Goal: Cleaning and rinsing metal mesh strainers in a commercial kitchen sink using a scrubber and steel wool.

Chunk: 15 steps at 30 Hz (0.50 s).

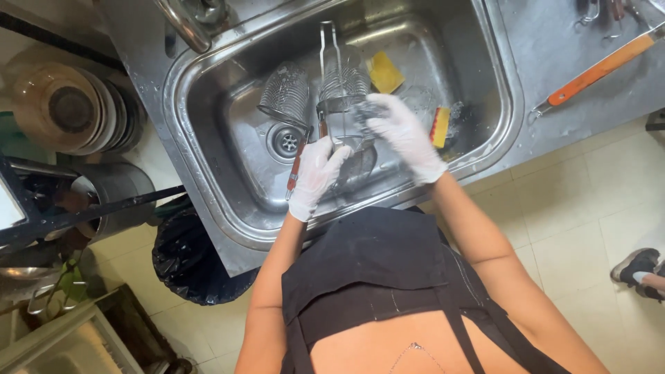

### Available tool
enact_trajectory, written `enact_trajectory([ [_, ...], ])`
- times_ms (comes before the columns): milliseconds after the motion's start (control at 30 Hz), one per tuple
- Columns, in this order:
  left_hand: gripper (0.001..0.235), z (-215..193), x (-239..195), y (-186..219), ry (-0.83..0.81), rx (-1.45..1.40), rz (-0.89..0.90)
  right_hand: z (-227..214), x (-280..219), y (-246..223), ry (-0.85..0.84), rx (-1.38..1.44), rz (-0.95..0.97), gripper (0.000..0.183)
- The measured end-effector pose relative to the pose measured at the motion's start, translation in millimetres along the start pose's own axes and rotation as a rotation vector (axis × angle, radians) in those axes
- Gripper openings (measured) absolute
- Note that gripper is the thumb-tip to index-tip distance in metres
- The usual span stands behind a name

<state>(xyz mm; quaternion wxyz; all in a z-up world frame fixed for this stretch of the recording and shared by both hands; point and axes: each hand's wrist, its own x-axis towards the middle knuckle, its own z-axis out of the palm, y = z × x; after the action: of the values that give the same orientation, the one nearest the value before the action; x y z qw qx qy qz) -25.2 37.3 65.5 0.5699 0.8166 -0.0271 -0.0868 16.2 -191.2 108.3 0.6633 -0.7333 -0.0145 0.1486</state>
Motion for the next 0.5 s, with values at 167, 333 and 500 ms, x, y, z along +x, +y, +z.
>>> enact_trajectory([
  [167, 0.025, -6.8, 9.2, 28.4, -0.002, 0.051, 0.064, 33.2, -2.9, 14.3, -0.074, -0.363, 0.097, 0.06],
  [333, 0.03, -2.6, 7.4, -1.4, -0.081, 0.229, 0.164, 46.3, 1.5, 31.6, -0.01, -0.321, 0.191, 0.053],
  [500, 0.032, 11.2, 12.3, -23.4, 0.003, 0.338, 0.388, 60.5, 12.2, 32.4, 0.213, -0.255, 0.271, 0.031],
])
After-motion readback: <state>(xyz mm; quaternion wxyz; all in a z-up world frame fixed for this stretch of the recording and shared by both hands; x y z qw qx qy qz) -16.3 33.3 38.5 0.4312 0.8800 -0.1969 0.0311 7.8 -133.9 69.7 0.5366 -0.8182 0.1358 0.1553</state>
